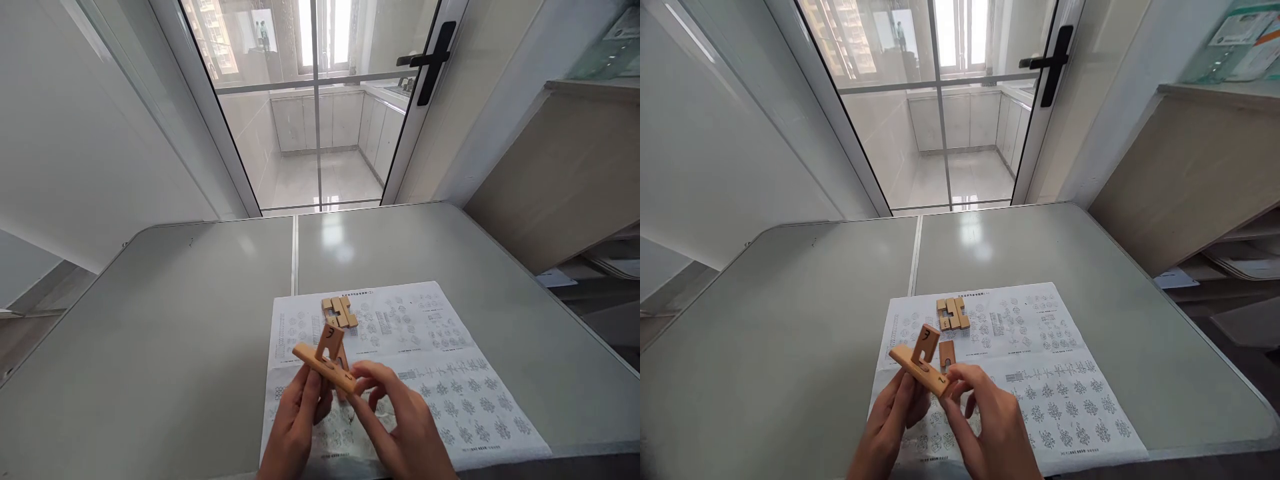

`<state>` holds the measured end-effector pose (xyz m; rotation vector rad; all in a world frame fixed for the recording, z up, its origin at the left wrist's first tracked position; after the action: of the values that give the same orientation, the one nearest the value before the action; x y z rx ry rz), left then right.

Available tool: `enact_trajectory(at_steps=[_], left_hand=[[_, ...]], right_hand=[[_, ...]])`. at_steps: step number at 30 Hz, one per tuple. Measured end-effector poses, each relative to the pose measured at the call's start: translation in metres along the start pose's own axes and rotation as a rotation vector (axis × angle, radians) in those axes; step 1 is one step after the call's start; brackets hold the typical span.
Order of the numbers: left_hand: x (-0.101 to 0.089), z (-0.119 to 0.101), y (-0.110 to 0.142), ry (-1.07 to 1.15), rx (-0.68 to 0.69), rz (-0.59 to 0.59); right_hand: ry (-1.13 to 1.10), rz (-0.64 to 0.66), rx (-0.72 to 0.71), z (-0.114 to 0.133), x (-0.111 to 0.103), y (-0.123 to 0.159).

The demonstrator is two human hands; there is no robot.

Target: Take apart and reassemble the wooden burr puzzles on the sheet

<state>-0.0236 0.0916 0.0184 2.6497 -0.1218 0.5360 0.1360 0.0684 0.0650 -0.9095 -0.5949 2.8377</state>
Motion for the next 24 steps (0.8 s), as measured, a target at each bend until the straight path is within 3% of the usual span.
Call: enact_trajectory(at_steps=[4,9,16,19,24], left_hand=[[-0.014,-0.010,-0.010,-0.077,0.093,-0.041],[-0.031,-0.010,-0.013,-0.095,0.114,-0.109],[-0.040,-0.004,-0.015,-0.030,0.084,-0.109],[-0.042,-0.001,-0.016,-0.044,0.077,-0.099],[-0.042,0.001,-0.014,-0.016,0.064,-0.114]], right_hand=[[0.158,0.083,0.102,-0.022,0.009,0.005],[0.225,0.234,0.001,-0.030,0.019,0.000],[0.280,0.428,-0.070,-0.035,0.028,-0.018],[0.281,0.426,-0.102,-0.033,0.030,-0.022],[0.199,0.305,-0.063,-0.030,0.017,-0.024]])
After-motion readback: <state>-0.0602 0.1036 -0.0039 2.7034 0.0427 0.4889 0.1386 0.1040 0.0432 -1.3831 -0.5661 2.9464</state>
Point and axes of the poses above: each hand's wrist, its own y-axis away from the middle knuckle, its own x-axis out of the palm, z = x × y, the point moved 7 cm from there along -y, towards the middle knuckle, and after that the axes turned 10 degrees about y, right-handed, at the moved point
